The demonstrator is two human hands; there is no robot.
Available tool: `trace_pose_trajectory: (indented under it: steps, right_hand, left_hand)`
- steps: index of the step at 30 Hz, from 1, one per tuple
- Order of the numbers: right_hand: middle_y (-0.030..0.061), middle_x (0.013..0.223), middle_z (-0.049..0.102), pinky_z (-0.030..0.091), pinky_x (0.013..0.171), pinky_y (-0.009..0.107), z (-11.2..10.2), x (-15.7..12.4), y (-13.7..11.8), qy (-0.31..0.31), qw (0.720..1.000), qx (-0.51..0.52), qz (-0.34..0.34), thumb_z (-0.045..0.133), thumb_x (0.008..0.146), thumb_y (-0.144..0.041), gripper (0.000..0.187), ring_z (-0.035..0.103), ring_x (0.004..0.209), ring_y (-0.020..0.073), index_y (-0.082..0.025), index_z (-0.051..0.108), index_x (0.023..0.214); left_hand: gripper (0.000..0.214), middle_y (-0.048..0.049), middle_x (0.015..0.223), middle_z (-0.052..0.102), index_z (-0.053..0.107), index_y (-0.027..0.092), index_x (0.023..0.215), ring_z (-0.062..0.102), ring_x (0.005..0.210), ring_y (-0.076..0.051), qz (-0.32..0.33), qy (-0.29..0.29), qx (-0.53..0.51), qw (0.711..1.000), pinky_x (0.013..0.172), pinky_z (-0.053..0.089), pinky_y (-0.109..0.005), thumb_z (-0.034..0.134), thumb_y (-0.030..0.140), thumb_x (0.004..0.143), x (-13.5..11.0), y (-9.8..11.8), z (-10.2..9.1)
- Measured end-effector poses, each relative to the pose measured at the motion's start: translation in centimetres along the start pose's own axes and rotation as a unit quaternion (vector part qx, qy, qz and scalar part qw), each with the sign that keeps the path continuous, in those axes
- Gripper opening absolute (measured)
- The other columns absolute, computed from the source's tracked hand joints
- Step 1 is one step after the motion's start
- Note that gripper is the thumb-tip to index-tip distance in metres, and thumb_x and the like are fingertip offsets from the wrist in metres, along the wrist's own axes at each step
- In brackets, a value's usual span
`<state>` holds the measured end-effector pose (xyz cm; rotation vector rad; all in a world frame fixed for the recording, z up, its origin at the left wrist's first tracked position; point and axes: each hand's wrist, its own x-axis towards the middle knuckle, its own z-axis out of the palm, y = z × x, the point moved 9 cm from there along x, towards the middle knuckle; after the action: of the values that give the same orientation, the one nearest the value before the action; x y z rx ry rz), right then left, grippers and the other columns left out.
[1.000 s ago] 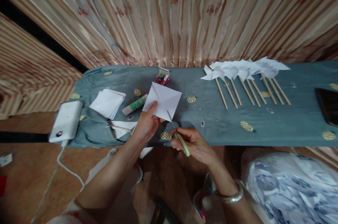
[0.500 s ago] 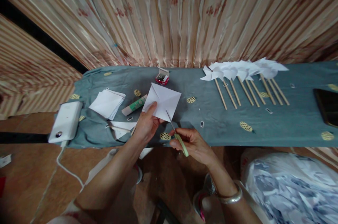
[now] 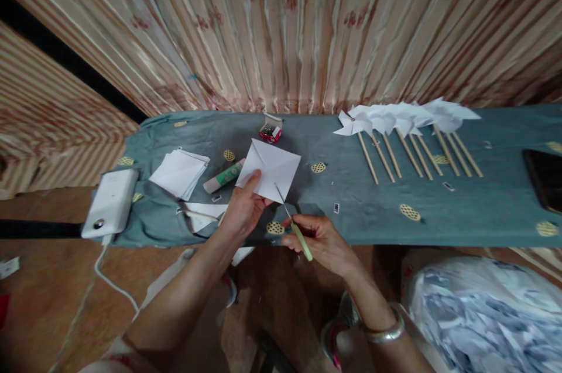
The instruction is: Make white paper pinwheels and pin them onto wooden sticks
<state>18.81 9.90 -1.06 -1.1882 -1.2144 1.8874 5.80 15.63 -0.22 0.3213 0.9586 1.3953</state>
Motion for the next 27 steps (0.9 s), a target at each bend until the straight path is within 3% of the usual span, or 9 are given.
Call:
trace_pose_trajectory:
  steps: [11,18,27]
  right_hand:
    - [-0.0045,0.054,0.058,0.035,0.042,0.019,-0.2,0.08,0.19,0.023,1.0,0.017,0.013,0.085,0.057,-0.04,0.036,0.046,0.047,0.0067,-0.016,0.07,0.08]
    - [-0.0058,0.052,0.054,0.033,0.043,0.019,-0.29,0.28,-0.09,0.023,1.0,0.01,0.001,0.085,0.057,-0.041,0.036,0.044,0.047,0.0067,-0.017,0.071,0.079]
    - [-0.0061,0.051,0.054,0.032,0.043,0.019,-0.5,0.34,0.4,0.038,0.999,0.012,0.024,0.085,0.054,-0.046,0.042,0.044,0.046,0.0057,-0.016,0.069,0.078]
  left_hand:
    - [0.039,-0.0088,0.095,0.073,0.064,0.014,0.095,0.068,0.095,-0.025,0.002,-0.003,0.002,1.0,0.087,0.052,-0.04,0.079,0.033,0.065,-0.1,0.09,0.06]
    - [0.024,-0.005,0.088,0.073,0.065,0.02,0.082,0.068,0.095,-0.026,0.003,-0.013,0.04,0.999,0.085,0.053,-0.04,0.075,0.035,0.068,-0.52,-0.33,0.43]
    - [0.026,-0.005,0.09,0.074,0.065,0.018,0.089,0.069,0.091,-0.025,0.001,-0.01,0.021,1.0,0.087,0.052,-0.04,0.074,0.031,0.069,-0.26,-0.46,0.44]
